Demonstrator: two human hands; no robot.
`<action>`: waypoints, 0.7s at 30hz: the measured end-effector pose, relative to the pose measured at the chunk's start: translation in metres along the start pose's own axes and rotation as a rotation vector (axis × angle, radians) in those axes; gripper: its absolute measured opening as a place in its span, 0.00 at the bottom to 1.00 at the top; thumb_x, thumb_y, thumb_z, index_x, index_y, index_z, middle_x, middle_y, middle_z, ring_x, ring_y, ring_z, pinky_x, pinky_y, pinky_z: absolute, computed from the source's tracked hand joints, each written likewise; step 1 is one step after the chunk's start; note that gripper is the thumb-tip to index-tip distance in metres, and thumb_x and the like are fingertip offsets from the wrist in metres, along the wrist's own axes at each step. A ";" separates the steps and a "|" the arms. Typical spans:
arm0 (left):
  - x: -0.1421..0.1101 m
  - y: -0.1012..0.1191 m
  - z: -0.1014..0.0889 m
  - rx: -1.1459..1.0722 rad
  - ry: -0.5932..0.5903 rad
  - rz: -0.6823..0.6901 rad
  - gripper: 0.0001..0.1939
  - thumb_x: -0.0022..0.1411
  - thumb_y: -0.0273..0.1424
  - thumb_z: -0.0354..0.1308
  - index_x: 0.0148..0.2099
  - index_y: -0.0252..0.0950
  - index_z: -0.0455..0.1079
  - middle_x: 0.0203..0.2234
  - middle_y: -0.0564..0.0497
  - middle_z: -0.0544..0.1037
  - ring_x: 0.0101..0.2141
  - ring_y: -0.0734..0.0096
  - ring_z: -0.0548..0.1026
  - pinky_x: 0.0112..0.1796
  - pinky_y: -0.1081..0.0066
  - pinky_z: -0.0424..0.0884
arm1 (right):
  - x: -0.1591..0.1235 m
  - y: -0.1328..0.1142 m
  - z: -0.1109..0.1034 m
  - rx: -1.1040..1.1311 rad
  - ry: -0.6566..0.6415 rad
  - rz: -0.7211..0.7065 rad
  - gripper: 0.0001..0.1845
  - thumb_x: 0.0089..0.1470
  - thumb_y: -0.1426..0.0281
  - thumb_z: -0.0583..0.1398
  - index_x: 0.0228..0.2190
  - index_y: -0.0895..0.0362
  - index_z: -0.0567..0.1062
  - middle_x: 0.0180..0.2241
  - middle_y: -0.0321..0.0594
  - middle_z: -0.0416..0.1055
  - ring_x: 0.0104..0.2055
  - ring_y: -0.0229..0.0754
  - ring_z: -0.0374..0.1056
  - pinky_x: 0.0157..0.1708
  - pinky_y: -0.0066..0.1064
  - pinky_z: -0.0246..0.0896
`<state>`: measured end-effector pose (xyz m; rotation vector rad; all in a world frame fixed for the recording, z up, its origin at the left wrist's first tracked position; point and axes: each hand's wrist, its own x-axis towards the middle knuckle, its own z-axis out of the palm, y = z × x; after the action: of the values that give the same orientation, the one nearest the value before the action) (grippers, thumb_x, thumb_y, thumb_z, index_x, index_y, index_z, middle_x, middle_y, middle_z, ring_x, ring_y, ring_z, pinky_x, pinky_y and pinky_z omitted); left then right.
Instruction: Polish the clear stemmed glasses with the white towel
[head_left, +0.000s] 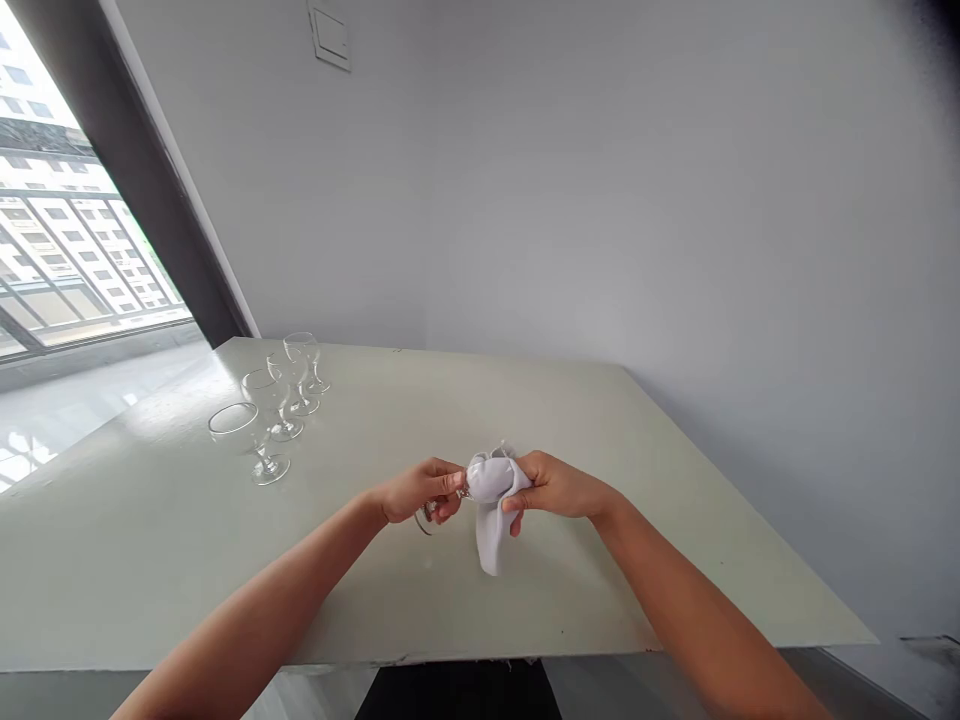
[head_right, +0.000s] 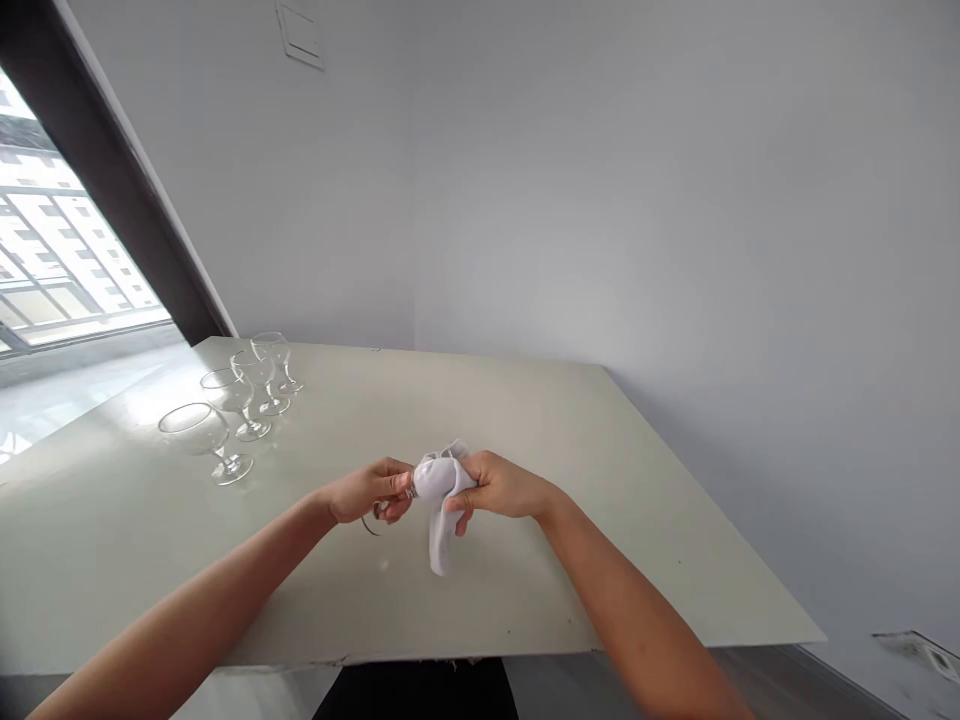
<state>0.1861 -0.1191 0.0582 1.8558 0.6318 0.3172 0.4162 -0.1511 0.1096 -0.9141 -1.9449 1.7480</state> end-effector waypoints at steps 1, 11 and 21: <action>0.001 0.000 0.002 -0.005 0.019 -0.009 0.28 0.63 0.48 0.34 0.37 0.32 0.67 0.18 0.53 0.66 0.20 0.77 0.64 0.22 0.75 0.61 | -0.001 0.000 -0.002 0.005 0.004 0.006 0.14 0.45 0.61 0.62 0.29 0.60 0.74 0.28 0.38 0.73 0.27 0.40 0.71 0.32 0.34 0.67; 0.006 -0.006 0.012 0.840 0.711 0.135 0.19 0.60 0.43 0.49 0.48 0.40 0.67 0.27 0.49 0.73 0.32 0.67 0.69 0.40 0.62 0.61 | 0.019 0.032 0.017 0.428 0.451 0.012 0.18 0.44 0.59 0.63 0.33 0.61 0.73 0.24 0.37 0.71 0.20 0.35 0.67 0.24 0.30 0.66; 0.003 0.003 0.006 0.397 0.445 -0.015 0.21 0.63 0.44 0.40 0.42 0.37 0.67 0.26 0.49 0.74 0.29 0.70 0.70 0.31 0.70 0.64 | 0.012 0.028 0.009 0.245 0.326 0.006 0.15 0.43 0.62 0.64 0.31 0.60 0.74 0.24 0.35 0.71 0.21 0.37 0.69 0.25 0.31 0.65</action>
<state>0.1927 -0.1228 0.0582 2.1741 1.0726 0.6425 0.4073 -0.1490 0.0793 -1.0394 -1.4893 1.6719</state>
